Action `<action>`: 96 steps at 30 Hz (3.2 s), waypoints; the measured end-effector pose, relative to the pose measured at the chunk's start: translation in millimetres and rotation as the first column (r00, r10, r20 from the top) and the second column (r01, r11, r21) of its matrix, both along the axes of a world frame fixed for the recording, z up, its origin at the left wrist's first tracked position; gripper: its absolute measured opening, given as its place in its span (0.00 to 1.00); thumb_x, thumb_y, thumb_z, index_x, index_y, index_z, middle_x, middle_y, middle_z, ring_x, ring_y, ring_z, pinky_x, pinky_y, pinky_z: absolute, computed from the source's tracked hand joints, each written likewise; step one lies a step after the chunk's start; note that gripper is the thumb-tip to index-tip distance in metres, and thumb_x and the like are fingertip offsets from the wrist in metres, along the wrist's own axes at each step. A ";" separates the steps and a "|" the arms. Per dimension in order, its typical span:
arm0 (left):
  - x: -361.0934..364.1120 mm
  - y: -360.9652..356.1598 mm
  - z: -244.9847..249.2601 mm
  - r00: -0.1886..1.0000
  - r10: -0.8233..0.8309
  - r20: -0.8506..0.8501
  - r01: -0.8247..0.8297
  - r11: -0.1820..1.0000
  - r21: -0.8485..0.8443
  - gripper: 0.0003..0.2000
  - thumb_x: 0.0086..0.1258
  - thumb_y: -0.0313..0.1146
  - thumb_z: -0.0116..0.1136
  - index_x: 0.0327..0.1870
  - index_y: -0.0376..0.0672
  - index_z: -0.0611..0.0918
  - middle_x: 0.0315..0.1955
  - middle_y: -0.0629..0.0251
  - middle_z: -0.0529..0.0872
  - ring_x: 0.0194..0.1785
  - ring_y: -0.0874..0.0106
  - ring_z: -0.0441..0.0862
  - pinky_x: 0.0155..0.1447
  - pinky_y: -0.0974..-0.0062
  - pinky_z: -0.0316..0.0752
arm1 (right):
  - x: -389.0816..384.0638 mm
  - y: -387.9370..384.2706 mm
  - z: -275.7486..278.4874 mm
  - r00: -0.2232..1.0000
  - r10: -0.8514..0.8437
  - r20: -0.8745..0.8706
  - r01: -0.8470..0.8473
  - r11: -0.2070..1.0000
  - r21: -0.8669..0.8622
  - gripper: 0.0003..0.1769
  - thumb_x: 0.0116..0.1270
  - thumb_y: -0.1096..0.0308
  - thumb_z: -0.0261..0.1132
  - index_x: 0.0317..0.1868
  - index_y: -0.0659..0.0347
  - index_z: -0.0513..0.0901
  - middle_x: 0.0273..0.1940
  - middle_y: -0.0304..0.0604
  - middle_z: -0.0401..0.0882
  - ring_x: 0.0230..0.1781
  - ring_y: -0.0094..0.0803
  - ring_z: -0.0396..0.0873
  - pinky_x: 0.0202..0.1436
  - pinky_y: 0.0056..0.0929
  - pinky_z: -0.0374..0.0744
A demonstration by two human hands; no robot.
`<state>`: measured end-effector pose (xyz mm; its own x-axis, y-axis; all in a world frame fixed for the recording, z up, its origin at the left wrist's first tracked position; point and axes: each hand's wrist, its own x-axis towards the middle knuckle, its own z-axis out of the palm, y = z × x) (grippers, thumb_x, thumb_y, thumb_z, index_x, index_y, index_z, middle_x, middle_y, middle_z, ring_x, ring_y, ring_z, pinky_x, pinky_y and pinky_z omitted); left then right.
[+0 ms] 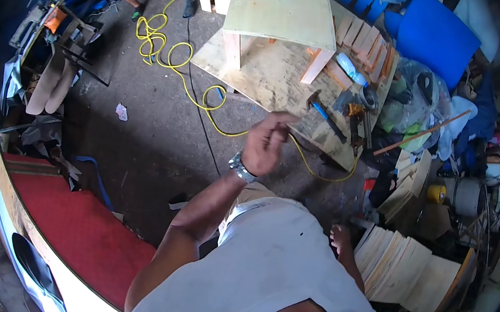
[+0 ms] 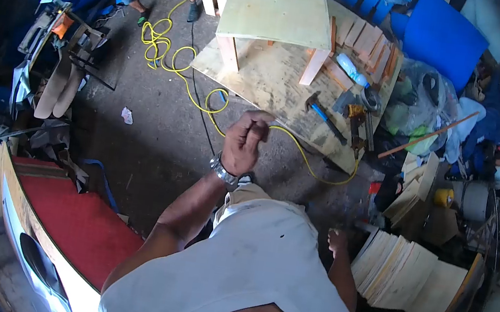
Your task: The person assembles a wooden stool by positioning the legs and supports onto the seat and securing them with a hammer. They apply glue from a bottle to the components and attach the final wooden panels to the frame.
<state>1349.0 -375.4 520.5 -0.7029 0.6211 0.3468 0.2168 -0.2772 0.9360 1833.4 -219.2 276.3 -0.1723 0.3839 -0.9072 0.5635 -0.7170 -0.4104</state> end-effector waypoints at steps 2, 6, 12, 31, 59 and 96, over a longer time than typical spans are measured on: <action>-0.3 -4.0 83.2 0.948 -0.086 -0.306 0.154 0.966 0.207 0.11 0.72 0.28 0.48 0.49 0.42 0.82 0.31 0.65 0.82 0.30 0.72 0.80 0.36 0.72 0.76 | -22.2 -13.9 17.5 0.968 0.164 0.191 -0.190 0.974 0.122 0.04 0.67 0.63 0.60 0.34 0.49 0.80 0.26 0.30 0.72 0.22 0.21 0.69 0.20 0.29 0.63; -4.7 -8.2 173.0 0.676 -0.085 -0.732 0.490 0.794 0.360 0.10 0.72 0.28 0.49 0.48 0.42 0.82 0.31 0.66 0.81 0.29 0.72 0.79 0.33 0.73 0.75 | -57.0 -18.9 45.4 0.927 0.286 0.243 -0.333 0.926 0.176 0.06 0.68 0.61 0.58 0.35 0.49 0.80 0.23 0.27 0.68 0.21 0.20 0.67 0.20 0.24 0.62; -0.5 -17.5 205.7 0.575 0.011 -0.818 0.504 0.782 0.366 0.09 0.73 0.28 0.50 0.49 0.39 0.81 0.31 0.66 0.81 0.30 0.74 0.78 0.33 0.76 0.74 | -48.6 -8.9 35.4 0.948 0.194 0.253 -0.250 0.945 0.213 0.08 0.66 0.61 0.61 0.30 0.53 0.80 0.23 0.32 0.72 0.20 0.24 0.69 0.19 0.29 0.64; -169.7 40.7 -183.5 0.696 0.702 0.150 -0.431 0.576 -0.694 0.28 0.59 0.42 0.71 0.56 0.34 0.76 0.46 0.57 0.84 0.44 0.66 0.83 0.43 0.70 0.79 | -180.8 162.3 -48.1 0.794 0.542 0.274 -0.596 0.605 0.529 0.21 0.62 0.55 0.63 0.45 0.65 0.84 0.42 0.57 0.85 0.45 0.48 0.84 0.48 0.42 0.78; -315.0 163.1 -188.2 0.940 0.209 -0.269 -0.317 0.822 -0.472 0.26 0.49 0.54 0.76 0.39 0.42 0.82 0.32 0.55 0.84 0.38 0.54 0.81 0.45 0.59 0.76 | -440.8 221.8 43.7 0.749 0.590 0.302 -0.655 0.590 0.473 0.23 0.68 0.61 0.61 0.61 0.61 0.76 0.39 0.43 0.83 0.37 0.27 0.80 0.36 0.28 0.78; -401.1 177.7 -47.8 0.350 0.441 0.826 -0.607 0.779 -0.159 0.19 0.80 0.40 0.38 0.60 0.37 0.74 0.54 0.58 0.83 0.55 0.61 0.84 0.60 0.61 0.82 | -559.1 235.0 15.8 0.873 0.124 -0.471 -0.013 0.972 0.233 0.31 0.65 0.48 0.68 0.60 0.59 0.70 0.41 0.41 0.80 0.36 0.27 0.77 0.32 0.32 0.76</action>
<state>947.9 -197.7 472.7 -0.8704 0.0195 -0.4920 -0.4241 -0.5376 0.7288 1274.3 15.8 292.1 -0.5972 0.5313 -0.6009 0.3011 -0.5458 -0.7819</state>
